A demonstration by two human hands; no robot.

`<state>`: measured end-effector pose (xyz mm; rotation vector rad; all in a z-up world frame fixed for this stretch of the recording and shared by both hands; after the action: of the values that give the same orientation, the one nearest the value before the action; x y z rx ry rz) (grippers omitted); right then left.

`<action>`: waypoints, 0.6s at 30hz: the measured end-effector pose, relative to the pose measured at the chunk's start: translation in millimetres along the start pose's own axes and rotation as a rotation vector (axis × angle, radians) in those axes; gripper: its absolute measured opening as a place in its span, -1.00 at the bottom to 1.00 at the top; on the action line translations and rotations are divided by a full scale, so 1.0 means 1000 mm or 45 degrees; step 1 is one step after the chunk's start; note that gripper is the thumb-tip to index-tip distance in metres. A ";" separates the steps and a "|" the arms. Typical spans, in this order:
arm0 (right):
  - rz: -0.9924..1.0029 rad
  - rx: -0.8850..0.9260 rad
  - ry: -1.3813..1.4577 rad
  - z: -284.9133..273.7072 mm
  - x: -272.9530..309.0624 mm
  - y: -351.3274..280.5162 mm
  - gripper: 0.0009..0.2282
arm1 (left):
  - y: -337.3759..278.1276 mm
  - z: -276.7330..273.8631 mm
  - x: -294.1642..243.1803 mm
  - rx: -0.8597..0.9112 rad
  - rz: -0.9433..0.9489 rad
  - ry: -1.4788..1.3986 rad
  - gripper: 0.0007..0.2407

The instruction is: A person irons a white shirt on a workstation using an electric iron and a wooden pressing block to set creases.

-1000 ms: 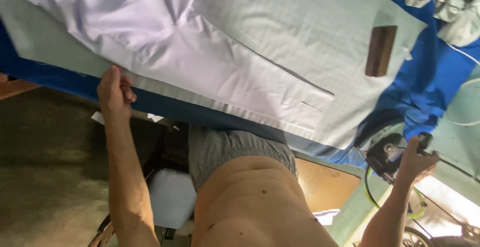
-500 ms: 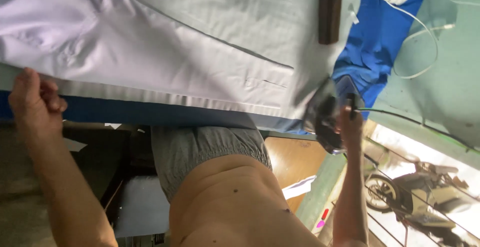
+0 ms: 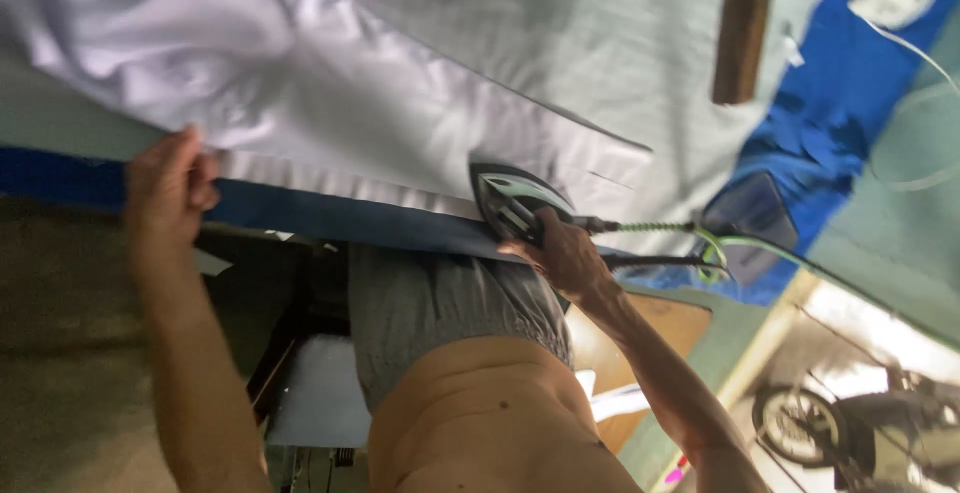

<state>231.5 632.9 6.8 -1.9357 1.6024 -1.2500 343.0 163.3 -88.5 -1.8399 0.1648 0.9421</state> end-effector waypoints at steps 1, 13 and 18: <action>-0.037 0.018 -0.005 0.005 -0.002 0.003 -0.41 | 0.003 0.000 0.002 -0.040 0.004 -0.008 -0.72; -0.233 -0.207 -0.089 0.021 0.014 0.031 -0.50 | 0.020 0.008 0.023 -0.171 0.297 0.047 -0.61; -0.284 -0.242 -0.118 0.019 0.024 0.030 -0.51 | 0.031 0.008 0.044 -0.343 0.586 0.403 -0.70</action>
<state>227.6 596.6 -16.1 -2.3089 1.5414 -1.1013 353.4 168.0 -140.9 -2.2482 0.7108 1.0108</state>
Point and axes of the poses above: each hand's wrist, its own y-axis towards the middle knuckle, its own z-axis out of the palm, x = y × z, the point moved 1 cm from there along y, towards the middle knuckle, and after that the axes turned 3 degrees about -x, right-handed, at the moved point
